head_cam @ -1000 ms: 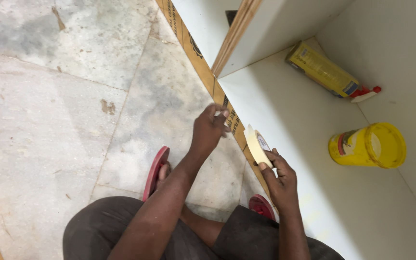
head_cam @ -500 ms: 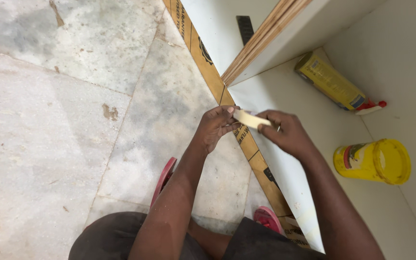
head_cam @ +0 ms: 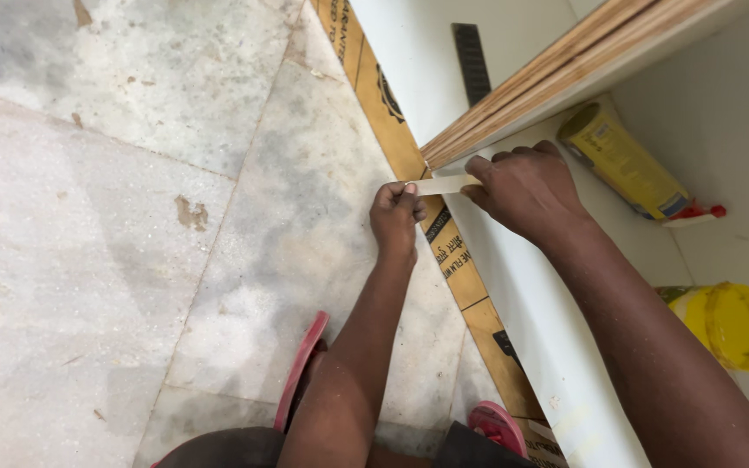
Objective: The person sits on the floor and applies masking tape along the bottom edge of a white cabinet or shelf. They repeatedly tear off pieces of tape and press them onto the surface to cover the edge.
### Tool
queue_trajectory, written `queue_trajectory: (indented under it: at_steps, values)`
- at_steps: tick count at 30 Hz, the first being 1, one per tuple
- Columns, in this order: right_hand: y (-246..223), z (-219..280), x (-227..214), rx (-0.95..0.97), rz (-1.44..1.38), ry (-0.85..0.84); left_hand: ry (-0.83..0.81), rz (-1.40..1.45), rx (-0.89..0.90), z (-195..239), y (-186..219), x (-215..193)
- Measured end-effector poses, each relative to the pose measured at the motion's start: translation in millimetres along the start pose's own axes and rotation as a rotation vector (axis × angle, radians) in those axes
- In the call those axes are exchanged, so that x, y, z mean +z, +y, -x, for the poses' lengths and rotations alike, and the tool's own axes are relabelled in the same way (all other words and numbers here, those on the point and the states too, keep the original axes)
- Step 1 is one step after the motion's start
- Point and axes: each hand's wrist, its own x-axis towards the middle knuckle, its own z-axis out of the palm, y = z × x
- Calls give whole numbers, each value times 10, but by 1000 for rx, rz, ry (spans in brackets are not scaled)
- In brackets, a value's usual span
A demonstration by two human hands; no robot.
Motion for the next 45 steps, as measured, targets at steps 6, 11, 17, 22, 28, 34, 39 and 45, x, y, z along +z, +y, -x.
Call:
queue_trajectory:
  at_steps: [6, 11, 17, 22, 28, 34, 39, 45]
  values:
    - [-139, -74, 126, -55, 180, 167, 108, 3, -63, 2, -72, 84]
    - [-226, -101, 196, -72, 180, 220, 125, -15, -39, 23, -114, 115]
    - [-269, -121, 228, -55, 175, 220, 144, -31, -52, 7, -83, 147]
    - [-283, -150, 277, -40, 179, 240, 148, -49, -67, 6, -74, 166]
    - [-283, -161, 321, -17, 231, 236, 148, -77, -61, 39, -30, 188]
    - [-282, -143, 347, -26, 220, 258, 163, -80, -53, 62, -41, 217]
    - [-286, -151, 383, -24, 213, 269, 181, -30, -83, 32, -44, 209]
    - [-269, -148, 466, -21, 224, 343, 175, -293, -56, -5, -34, 188]
